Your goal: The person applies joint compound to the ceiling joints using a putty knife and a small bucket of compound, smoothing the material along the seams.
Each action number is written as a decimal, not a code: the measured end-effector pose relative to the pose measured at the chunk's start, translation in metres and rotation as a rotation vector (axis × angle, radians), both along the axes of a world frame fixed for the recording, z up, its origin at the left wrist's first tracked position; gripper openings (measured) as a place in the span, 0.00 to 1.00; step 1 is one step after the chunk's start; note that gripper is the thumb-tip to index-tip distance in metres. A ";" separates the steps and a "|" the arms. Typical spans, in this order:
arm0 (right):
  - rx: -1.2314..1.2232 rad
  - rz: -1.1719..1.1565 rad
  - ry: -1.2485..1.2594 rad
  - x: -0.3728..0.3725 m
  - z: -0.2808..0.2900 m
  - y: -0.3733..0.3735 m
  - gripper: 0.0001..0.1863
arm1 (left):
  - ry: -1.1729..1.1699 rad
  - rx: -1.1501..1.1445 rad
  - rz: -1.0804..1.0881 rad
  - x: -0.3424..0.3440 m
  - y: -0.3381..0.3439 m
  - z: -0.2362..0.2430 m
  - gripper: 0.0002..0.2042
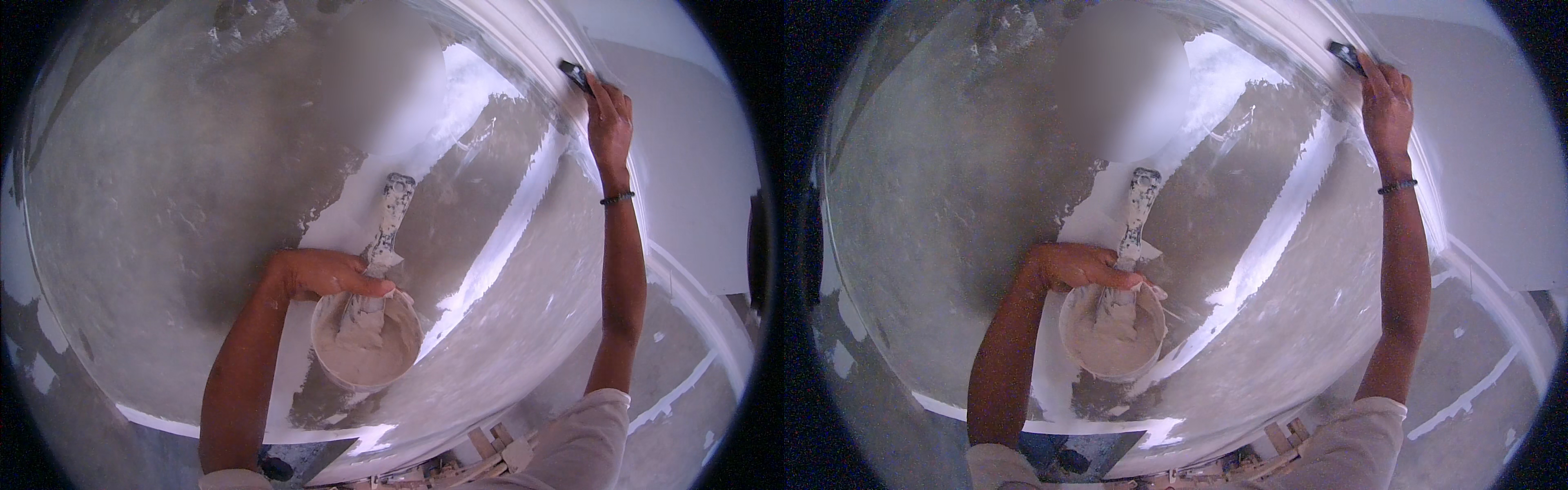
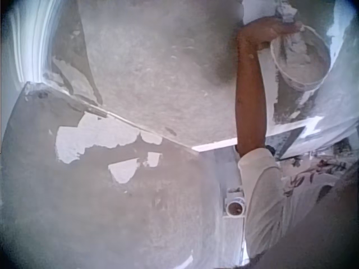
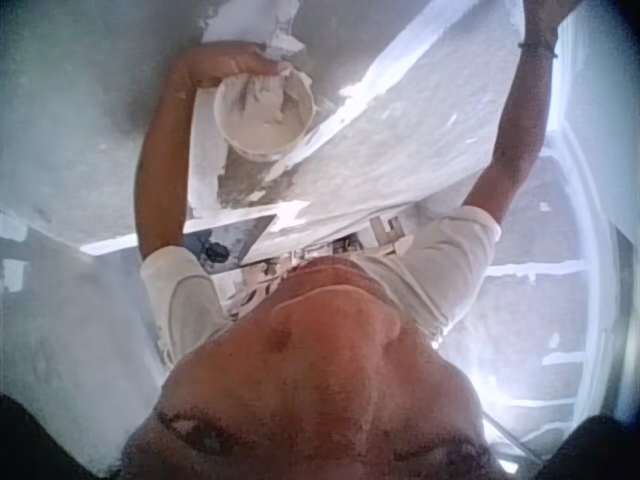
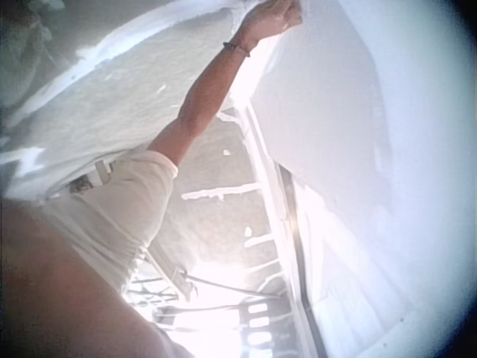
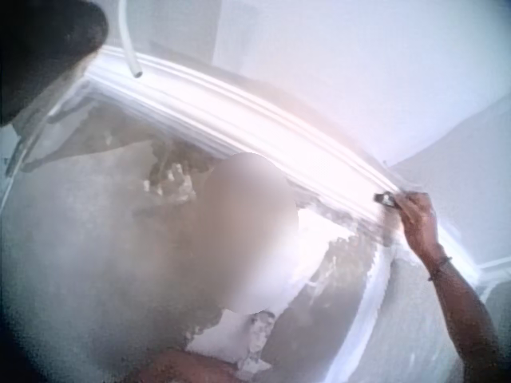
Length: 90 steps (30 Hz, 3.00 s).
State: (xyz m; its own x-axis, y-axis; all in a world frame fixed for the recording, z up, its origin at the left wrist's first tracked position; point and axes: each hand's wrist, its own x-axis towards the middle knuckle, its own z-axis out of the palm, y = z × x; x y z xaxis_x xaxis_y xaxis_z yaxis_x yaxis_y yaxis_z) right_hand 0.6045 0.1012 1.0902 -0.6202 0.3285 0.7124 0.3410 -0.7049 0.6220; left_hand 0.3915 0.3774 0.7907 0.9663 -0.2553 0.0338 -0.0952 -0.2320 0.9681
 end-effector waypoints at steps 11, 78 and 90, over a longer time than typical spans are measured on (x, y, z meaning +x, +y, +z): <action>-0.188 0.182 -0.202 -0.059 0.014 0.068 0.17 | -0.007 0.054 0.022 0.000 0.002 -0.003 0.29; -0.248 0.439 0.158 -0.068 -0.016 0.066 0.12 | 0.062 0.001 0.067 -0.015 -0.019 0.021 0.24; -0.107 0.235 0.165 -0.005 -0.020 0.001 0.12 | 0.105 0.109 0.175 -0.003 -0.011 0.011 0.21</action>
